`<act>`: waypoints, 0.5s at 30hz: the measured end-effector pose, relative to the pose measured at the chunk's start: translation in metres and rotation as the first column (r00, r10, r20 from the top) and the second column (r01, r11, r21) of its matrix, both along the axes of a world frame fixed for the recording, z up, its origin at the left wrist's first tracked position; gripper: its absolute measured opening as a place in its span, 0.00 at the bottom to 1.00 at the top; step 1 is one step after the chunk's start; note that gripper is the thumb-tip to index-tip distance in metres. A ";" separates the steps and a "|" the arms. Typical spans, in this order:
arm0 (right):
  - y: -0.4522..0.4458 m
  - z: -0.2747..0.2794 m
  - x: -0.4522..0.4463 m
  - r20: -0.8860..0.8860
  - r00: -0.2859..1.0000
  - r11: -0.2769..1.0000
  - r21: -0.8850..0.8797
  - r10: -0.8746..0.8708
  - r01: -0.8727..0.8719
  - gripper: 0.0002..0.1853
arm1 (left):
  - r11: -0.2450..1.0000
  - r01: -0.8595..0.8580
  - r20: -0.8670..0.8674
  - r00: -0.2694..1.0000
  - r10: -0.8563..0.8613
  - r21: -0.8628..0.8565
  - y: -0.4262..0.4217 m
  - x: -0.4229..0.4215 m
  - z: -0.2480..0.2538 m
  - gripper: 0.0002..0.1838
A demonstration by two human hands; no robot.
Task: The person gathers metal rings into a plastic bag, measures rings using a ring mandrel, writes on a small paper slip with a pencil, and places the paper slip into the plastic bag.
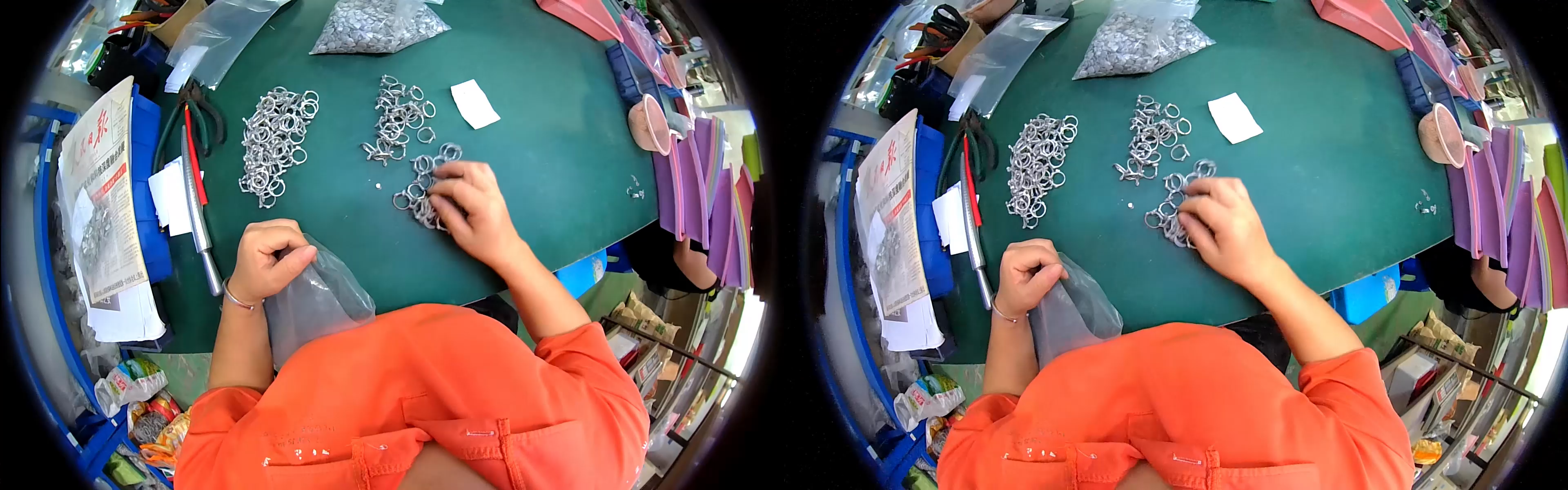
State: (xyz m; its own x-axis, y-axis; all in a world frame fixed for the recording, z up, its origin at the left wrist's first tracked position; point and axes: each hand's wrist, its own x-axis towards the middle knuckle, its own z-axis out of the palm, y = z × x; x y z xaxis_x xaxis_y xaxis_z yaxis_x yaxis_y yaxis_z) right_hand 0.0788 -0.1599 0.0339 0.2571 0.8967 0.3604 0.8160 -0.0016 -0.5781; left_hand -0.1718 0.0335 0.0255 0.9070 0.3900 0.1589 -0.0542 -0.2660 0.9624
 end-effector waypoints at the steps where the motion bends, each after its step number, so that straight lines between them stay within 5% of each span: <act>1: 0.004 -0.003 0.004 -0.009 0.999 0.999 0.025 -0.042 0.043 0.08 | 1.000 -0.003 0.010 1.000 0.003 0.004 0.000 0.000 0.000 0.06; 3: 0.009 -0.002 0.008 -0.018 0.990 0.987 0.082 -0.138 0.139 0.07 | 1.000 -0.006 0.016 1.000 0.006 0.006 0.000 0.000 0.000 0.06; 8: 0.003 0.021 -0.020 0.192 0.981 0.996 -0.089 0.036 -0.019 0.15 | 1.000 0.003 0.000 1.000 -0.003 -0.009 0.001 0.000 0.004 0.06; 13: -0.001 0.001 -0.007 0.155 0.988 1.000 -0.004 0.024 -0.024 0.14 | 0.999 0.012 0.031 0.999 -0.011 -0.033 0.001 0.001 0.002 0.06; 15: 0.002 0.004 -0.006 -0.173 0.975 0.985 0.075 -0.138 0.153 0.12 | 1.000 0.007 0.006 1.000 -0.007 -0.020 0.002 0.002 0.004 0.07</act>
State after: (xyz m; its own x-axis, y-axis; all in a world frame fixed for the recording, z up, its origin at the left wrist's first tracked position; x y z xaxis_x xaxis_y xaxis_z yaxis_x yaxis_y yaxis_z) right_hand 0.0726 -0.1583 0.0375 0.4455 0.8120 0.3771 0.7031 -0.0566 -0.7088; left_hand -0.1703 0.0350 0.0299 0.9089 0.3865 0.1569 -0.0621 -0.2466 0.9671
